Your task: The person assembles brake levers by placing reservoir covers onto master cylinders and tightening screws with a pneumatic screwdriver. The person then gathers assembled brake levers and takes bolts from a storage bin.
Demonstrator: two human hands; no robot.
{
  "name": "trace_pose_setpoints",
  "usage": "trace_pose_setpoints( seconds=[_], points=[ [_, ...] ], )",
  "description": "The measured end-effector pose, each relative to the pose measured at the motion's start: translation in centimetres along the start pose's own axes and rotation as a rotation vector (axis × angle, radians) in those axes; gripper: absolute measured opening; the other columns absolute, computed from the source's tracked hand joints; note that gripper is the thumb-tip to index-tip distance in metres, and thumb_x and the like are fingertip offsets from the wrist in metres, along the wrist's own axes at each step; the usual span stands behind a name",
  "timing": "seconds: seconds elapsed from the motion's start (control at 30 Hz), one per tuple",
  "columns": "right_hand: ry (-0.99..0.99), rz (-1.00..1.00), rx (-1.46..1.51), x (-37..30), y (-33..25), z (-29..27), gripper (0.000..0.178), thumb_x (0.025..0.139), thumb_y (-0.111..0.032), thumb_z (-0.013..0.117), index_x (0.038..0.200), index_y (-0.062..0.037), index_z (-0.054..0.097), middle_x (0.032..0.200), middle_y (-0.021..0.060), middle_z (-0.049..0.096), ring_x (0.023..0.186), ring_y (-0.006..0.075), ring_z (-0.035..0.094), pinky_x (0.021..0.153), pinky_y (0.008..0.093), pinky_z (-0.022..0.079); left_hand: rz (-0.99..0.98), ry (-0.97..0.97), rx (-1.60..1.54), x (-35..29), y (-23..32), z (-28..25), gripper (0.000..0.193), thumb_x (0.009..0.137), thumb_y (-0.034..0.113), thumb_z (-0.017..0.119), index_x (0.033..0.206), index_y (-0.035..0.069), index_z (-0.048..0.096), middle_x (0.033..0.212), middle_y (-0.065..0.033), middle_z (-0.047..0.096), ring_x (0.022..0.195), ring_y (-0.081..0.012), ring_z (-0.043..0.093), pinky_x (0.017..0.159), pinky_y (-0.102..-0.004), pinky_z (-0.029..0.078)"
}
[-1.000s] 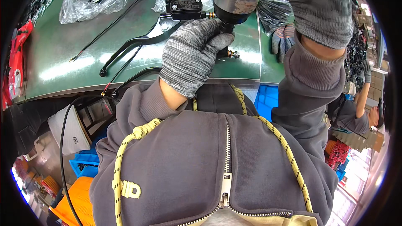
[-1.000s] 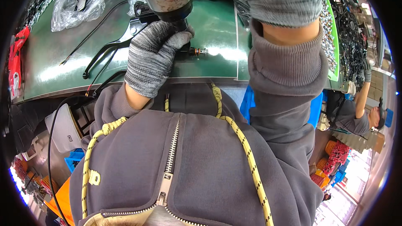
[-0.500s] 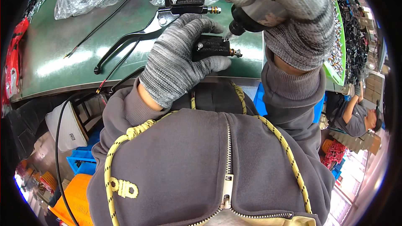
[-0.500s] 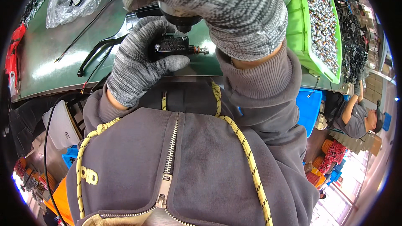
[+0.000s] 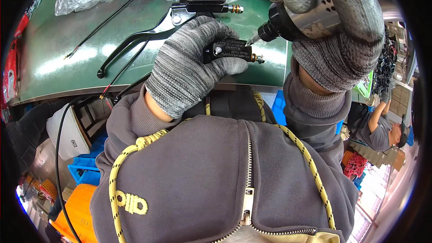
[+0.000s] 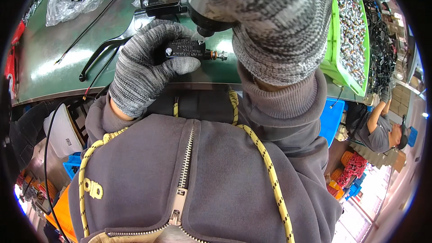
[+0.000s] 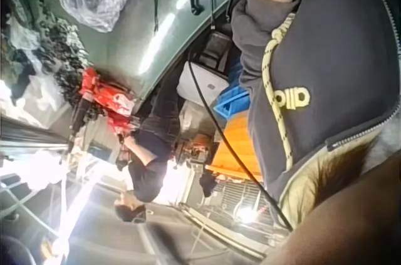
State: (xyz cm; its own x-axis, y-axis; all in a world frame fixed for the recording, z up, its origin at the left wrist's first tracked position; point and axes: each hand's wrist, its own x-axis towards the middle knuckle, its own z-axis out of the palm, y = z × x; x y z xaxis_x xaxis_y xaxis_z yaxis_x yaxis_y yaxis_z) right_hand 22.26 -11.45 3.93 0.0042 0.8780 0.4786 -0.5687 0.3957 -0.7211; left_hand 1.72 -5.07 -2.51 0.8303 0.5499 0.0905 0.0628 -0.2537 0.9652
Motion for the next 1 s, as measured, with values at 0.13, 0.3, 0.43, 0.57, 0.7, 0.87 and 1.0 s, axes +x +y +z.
trace_pose_setpoints(
  seconds=[0.13,0.3,0.43,0.57,0.7,0.87,1.0],
  points=[
    [0.06,-0.099,-0.097,0.0,0.4,1.1,0.059,0.1,-0.025,0.049,0.148,0.0024,0.027,0.139,0.0314,0.035,0.119,0.0437,0.045,0.098,0.0466,0.048,-0.037,-0.006,-0.059,-0.1,0.0,0.2,0.042,0.074,0.004,0.082,0.113,0.004,0.066,0.106,-0.0056,0.069,0.1,-0.0155,0.065,0.09,-0.031,0.053],
    [0.087,-0.137,-0.143,0.0,0.8,1.6,0.057,0.1,-0.024,0.05,0.146,0.0028,0.029,0.135,0.0302,0.038,0.113,0.0416,0.046,0.094,0.0449,0.048,-0.041,-0.004,-0.091,-0.2,0.3,0.2,0.043,0.074,0.0,0.081,0.114,0.002,0.064,0.108,-0.0073,0.068,0.103,-0.0179,0.066,0.091,-0.0316,0.055],
    [0.103,-0.154,-0.167,-0.1,0.9,1.9,0.056,0.099,-0.023,0.051,0.144,0.0032,0.031,0.131,0.0293,0.04,0.109,0.0399,0.047,0.09,0.0436,0.049,0.022,0.002,-0.031,-0.3,0.0,0.2,0.042,0.075,-0.002,0.08,0.114,0.0,0.064,0.109,-0.0086,0.068,0.104,-0.0196,0.068,0.091,-0.0322,0.056],
    [0.116,-0.168,-0.189,0.0,1.0,2.1,0.054,0.099,-0.022,0.052,0.143,0.0035,0.033,0.128,0.0283,0.042,0.105,0.0383,0.048,0.087,0.0422,0.049,-0.01,0.022,-0.083,-0.3,0.4,0.3,0.042,0.075,-0.003,0.08,0.114,0.001,0.064,0.108,-0.0083,0.068,0.103,-0.0189,0.068,0.091,-0.0319,0.056],
    [0.122,-0.174,-0.199,0.2,1.2,2.5,0.053,0.099,-0.021,0.053,0.141,0.0038,0.035,0.124,0.0274,0.044,0.1,0.0366,0.049,0.084,0.0409,0.05,0.04,0.067,0.025,-0.4,0.4,0.2,0.041,0.074,0.002,0.082,0.111,0.0,0.065,0.104,-0.0077,0.069,0.099,-0.0182,0.068,0.088,-0.0317,0.056],
    [0.131,-0.177,-0.217,0.3,1.3,2.9,0.051,0.098,-0.02,0.054,0.139,0.0043,0.037,0.12,0.0262,0.047,0.094,0.0346,0.05,0.08,0.0392,0.05,0.091,0.132,0.032,-0.5,0.2,0.5,0.04,0.073,0.008,0.084,0.108,0.001,0.067,0.101,-0.0076,0.069,0.094,-0.0176,0.068,0.084,-0.031,0.055],
    [0.132,-0.175,-0.219,0.6,1.5,3.4,0.049,0.098,-0.019,0.055,0.137,0.0046,0.039,0.117,0.0253,0.049,0.09,0.0329,0.05,0.076,0.0379,0.051,0.078,0.117,0.066,-0.3,0.2,0.3,0.038,0.073,0.01,0.084,0.107,0.002,0.069,0.101,-0.0079,0.068,0.093,-0.0174,0.067,0.084,-0.0309,0.055]
  ],
)
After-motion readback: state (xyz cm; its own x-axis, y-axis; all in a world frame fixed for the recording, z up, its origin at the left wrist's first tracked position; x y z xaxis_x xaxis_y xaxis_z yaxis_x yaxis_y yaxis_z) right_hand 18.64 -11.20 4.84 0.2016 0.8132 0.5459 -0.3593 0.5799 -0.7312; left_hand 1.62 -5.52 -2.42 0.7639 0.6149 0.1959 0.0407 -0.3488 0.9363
